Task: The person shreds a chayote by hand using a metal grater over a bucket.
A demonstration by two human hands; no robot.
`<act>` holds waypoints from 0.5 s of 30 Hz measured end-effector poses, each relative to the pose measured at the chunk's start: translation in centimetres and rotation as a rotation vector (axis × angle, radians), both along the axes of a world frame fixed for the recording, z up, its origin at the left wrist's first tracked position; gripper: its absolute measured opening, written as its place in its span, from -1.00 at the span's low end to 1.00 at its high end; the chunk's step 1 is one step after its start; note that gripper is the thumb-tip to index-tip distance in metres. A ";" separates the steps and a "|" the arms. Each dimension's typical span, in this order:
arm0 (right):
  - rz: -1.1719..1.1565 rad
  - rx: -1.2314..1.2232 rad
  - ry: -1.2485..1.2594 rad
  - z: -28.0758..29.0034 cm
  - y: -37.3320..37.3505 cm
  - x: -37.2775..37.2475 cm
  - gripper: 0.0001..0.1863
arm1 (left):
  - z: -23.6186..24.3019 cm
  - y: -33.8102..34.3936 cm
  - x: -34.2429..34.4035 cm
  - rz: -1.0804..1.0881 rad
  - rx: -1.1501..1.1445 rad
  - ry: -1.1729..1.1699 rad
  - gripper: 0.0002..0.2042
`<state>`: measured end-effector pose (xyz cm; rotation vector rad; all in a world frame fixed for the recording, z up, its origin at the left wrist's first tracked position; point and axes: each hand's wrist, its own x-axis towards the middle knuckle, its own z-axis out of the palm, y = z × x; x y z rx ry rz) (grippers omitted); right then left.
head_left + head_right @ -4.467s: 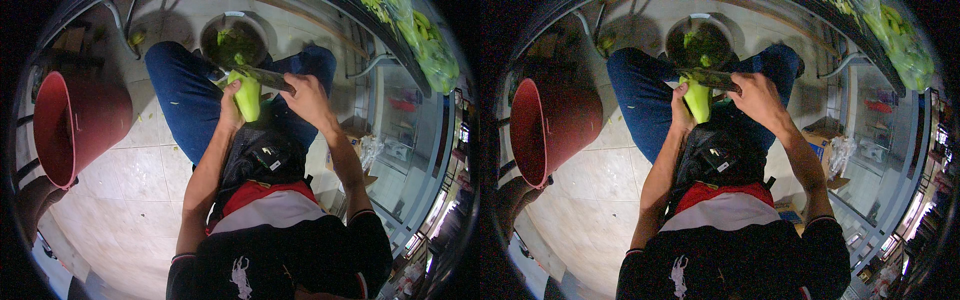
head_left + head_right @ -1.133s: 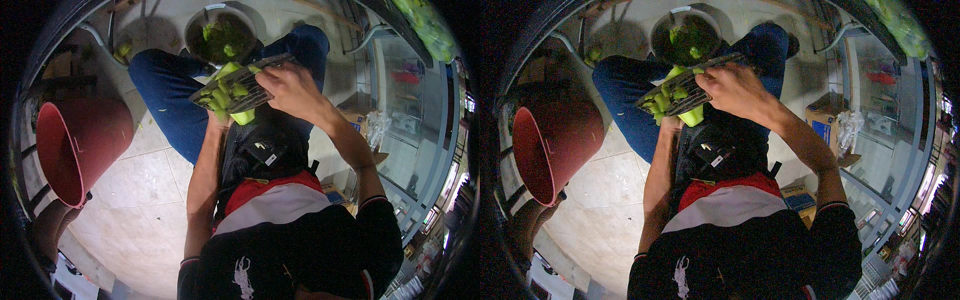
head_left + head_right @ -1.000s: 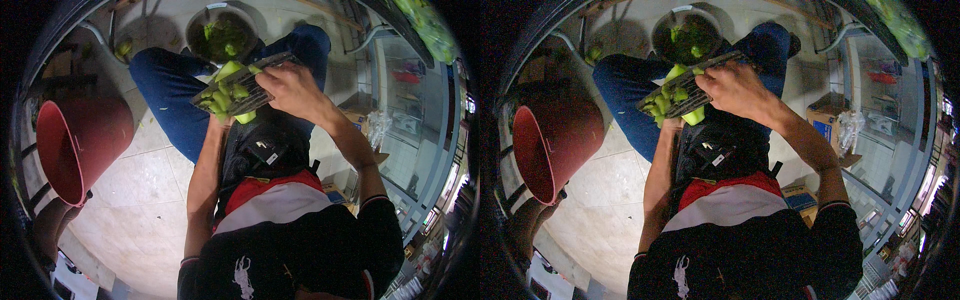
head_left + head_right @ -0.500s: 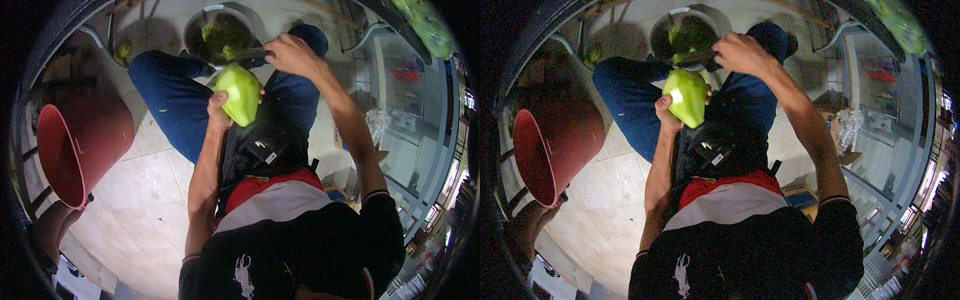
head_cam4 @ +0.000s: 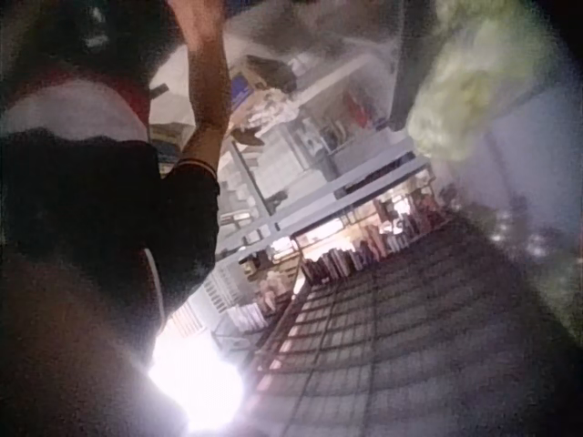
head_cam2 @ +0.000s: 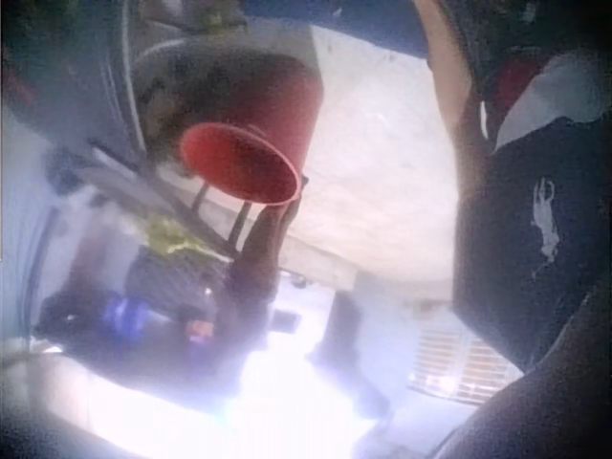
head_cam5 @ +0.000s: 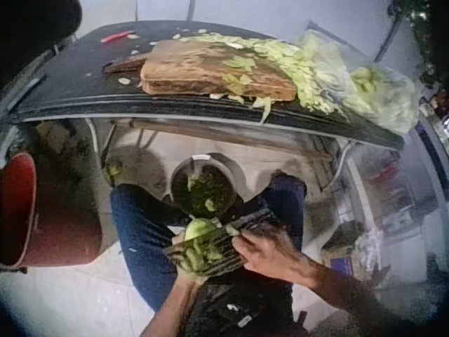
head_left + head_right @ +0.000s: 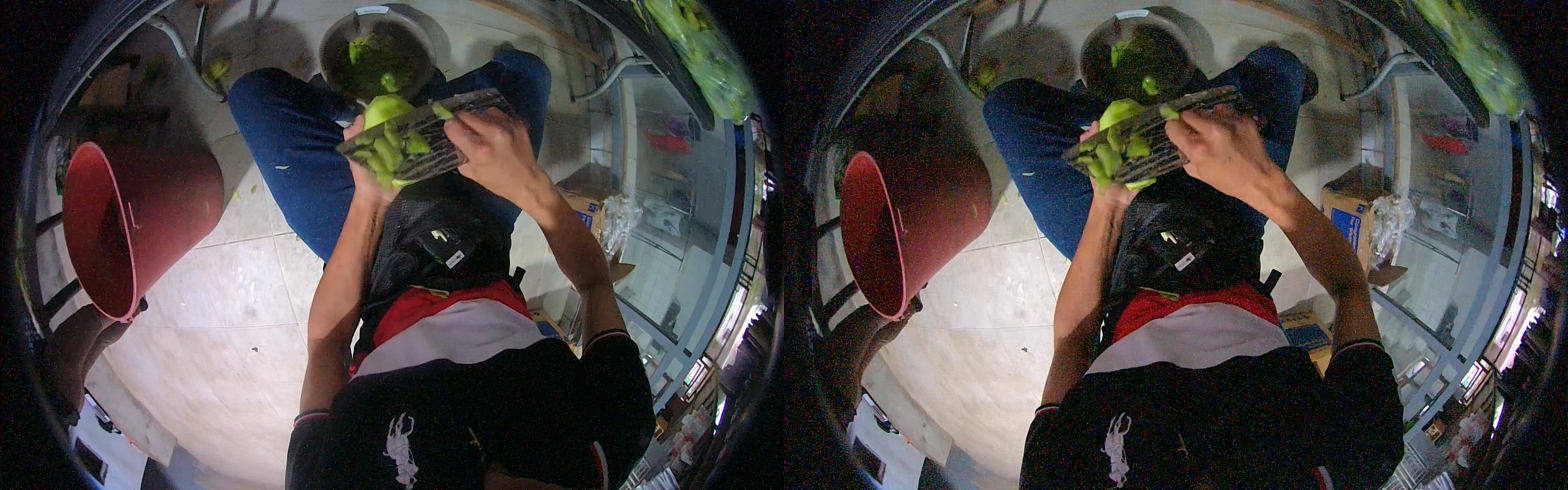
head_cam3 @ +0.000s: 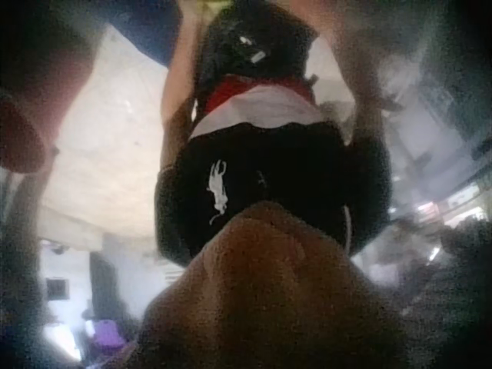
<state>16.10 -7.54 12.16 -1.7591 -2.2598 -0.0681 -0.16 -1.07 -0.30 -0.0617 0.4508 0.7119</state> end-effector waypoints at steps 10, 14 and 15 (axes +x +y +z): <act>0.107 -0.057 -0.009 -2.3 0.4 -0.3 -0.92 | -1.2 0.5 0.0 0.034 0.046 0.057 -0.49; 0.103 -0.067 -0.004 -2.4 0.3 -0.3 -0.93 | -0.7 0.5 -0.1 0.028 0.033 0.044 -0.51; 0.102 -0.071 -0.003 -2.4 0.3 -0.3 -0.93 | -0.5 0.5 0.0 0.022 0.027 0.038 -0.51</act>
